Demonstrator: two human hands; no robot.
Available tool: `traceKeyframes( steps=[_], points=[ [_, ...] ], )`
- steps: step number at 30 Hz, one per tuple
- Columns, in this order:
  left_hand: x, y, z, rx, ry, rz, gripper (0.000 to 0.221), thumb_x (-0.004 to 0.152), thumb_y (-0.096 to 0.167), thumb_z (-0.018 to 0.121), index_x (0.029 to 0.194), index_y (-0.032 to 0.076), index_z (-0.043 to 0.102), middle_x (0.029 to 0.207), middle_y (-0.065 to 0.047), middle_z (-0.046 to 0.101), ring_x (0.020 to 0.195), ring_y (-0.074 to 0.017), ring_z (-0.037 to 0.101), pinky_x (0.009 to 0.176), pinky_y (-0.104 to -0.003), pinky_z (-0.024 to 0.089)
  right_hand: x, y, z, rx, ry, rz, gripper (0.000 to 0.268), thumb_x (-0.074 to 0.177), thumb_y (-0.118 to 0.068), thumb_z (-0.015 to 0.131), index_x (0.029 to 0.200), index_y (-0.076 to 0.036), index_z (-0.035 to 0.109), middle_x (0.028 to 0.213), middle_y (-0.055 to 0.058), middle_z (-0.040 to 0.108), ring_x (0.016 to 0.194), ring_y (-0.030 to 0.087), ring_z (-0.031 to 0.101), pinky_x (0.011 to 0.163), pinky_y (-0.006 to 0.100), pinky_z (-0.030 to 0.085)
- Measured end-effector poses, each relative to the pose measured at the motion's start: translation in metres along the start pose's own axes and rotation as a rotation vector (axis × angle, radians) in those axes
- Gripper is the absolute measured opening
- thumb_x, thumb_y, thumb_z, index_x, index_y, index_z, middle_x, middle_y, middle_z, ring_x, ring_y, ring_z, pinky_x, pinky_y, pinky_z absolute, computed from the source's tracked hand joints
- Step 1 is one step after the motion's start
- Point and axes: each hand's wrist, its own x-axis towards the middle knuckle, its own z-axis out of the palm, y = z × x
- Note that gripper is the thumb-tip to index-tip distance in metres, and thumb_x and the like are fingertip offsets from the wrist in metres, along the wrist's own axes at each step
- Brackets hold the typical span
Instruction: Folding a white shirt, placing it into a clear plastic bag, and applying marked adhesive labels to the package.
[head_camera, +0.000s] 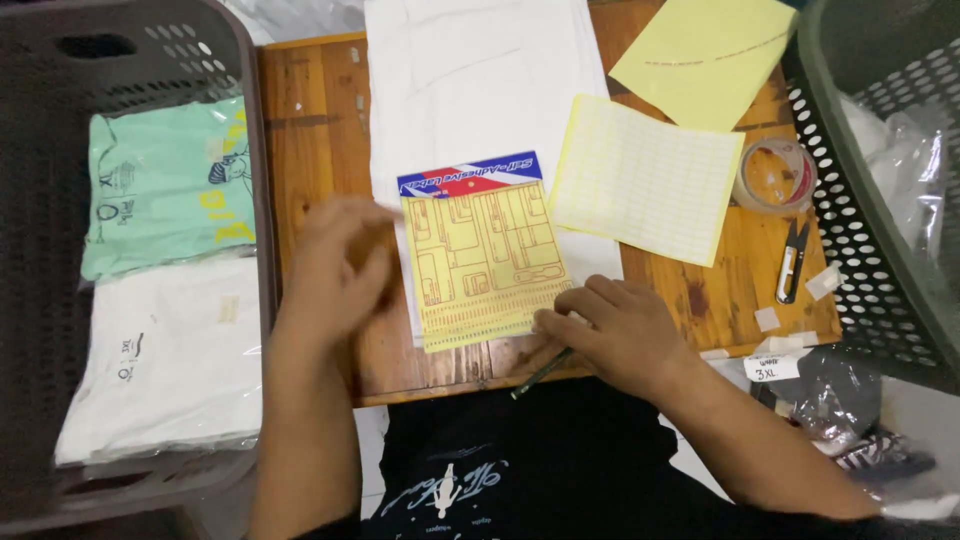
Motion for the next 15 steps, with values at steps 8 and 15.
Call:
traceKeyframes(
  steps=[8,15],
  points=[
    [-0.070,0.000,0.049,-0.169,-0.053,0.097,0.019,0.067,0.021,0.071,0.083,0.015,0.065,0.094,-0.005,0.061,0.099,-0.0284,0.050,0.085,-0.039,0.031,0.015,-0.006,-0.009,0.188,-0.106,0.172,0.012,0.077,-0.022,0.061,0.087,-0.016,0.061,0.072,0.001,0.059,0.064,0.021,0.057,0.052,0.029,0.045],
    [-0.068,-0.007,0.064,-0.045,0.114,0.077,0.003,0.076,0.018,0.065,0.075,0.016,0.063,0.079,0.003,0.063,0.088,-0.0219,0.052,0.076,-0.033,0.034,-0.001,0.001,0.000,0.033,0.124,0.251,0.011,0.076,-0.025,0.066,0.084,-0.020,0.063,0.087,0.001,0.059,0.059,0.015,0.055,0.050,0.024,0.046]
  ],
)
